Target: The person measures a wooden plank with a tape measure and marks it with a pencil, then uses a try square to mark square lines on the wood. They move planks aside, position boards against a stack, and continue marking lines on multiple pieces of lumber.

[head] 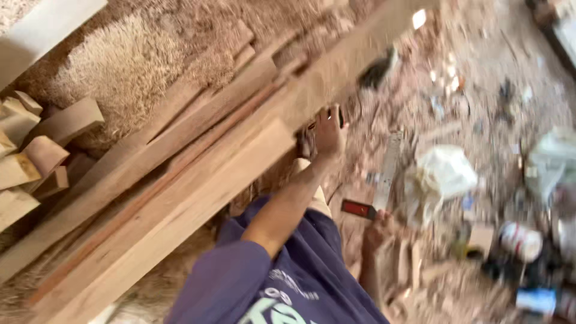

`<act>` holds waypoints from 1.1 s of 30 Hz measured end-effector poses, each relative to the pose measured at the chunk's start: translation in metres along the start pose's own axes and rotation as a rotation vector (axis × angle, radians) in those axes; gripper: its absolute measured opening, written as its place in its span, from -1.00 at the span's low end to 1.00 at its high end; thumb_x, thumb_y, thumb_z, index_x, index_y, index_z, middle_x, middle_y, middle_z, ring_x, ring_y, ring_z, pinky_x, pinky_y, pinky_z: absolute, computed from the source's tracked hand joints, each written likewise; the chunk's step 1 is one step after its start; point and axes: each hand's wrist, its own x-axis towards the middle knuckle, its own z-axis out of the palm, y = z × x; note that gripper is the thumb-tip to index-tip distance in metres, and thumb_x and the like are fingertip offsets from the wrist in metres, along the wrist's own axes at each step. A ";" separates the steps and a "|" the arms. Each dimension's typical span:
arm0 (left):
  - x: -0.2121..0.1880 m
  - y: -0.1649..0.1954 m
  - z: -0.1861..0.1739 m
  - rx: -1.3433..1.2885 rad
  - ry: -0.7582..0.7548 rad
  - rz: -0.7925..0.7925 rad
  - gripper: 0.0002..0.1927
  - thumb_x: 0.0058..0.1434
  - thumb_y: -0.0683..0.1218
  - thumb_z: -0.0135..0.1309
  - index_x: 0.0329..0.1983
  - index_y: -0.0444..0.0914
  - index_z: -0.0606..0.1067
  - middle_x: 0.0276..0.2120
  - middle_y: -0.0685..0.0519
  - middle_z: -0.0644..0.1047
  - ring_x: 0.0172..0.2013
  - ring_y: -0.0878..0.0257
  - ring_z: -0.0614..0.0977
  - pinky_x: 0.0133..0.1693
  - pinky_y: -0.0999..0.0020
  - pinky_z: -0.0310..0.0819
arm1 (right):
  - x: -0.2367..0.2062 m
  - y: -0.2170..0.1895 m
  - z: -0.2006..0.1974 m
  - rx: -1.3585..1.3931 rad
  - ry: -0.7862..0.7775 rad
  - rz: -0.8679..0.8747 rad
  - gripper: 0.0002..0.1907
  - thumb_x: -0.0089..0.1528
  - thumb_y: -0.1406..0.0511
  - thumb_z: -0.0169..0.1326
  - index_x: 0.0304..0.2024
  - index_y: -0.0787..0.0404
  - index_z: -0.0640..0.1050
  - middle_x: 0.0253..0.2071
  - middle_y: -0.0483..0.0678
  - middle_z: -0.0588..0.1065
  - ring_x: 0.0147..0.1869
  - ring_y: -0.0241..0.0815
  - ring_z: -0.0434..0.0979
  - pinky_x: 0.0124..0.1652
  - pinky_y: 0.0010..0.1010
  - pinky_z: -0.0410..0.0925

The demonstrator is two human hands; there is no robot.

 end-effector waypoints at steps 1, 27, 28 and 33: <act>0.029 -0.001 0.010 0.019 0.022 -0.031 -0.35 0.22 -0.13 0.23 0.36 -0.33 0.31 0.16 -0.30 0.39 0.18 -0.16 0.44 0.15 -0.06 0.43 | 0.042 -0.007 0.012 0.101 -0.097 0.039 -0.66 0.52 0.17 -0.01 -0.23 0.29 0.52 -0.44 -0.08 0.37 -0.40 -0.25 0.37 -0.42 -0.29 0.27; -0.101 -0.088 -0.200 0.264 -0.120 -0.043 0.14 -0.09 0.39 0.41 0.51 0.04 0.16 0.48 -0.24 0.00 0.46 -0.27 0.02 0.34 -0.45 -0.16 | 0.072 -0.202 0.120 0.866 -1.363 0.112 -0.77 0.45 0.28 0.02 0.08 0.29 0.43 -0.57 -0.31 0.29 -0.59 -0.54 0.20 -0.60 -0.62 0.09; -0.090 -0.093 -0.200 0.280 -0.215 -0.084 0.29 -0.20 0.45 0.42 0.55 0.06 0.05 0.49 -0.23 -0.08 0.47 -0.28 -0.06 0.33 -0.48 -0.24 | 0.060 -0.203 0.123 0.851 -1.363 0.104 -0.76 0.44 0.28 0.01 0.09 0.28 0.43 -0.57 -0.31 0.30 -0.60 -0.52 0.22 -0.60 -0.61 0.11; -0.066 -0.105 -0.191 0.337 -0.264 0.075 0.29 -0.25 0.34 0.47 0.54 0.12 0.05 0.50 -0.22 -0.06 0.45 -0.25 0.03 0.35 -0.38 -0.14 | 0.038 -0.201 0.129 0.914 -1.270 0.130 -0.78 0.45 0.30 0.00 0.08 0.31 0.44 -0.56 -0.29 0.30 -0.61 -0.51 0.21 -0.62 -0.59 0.10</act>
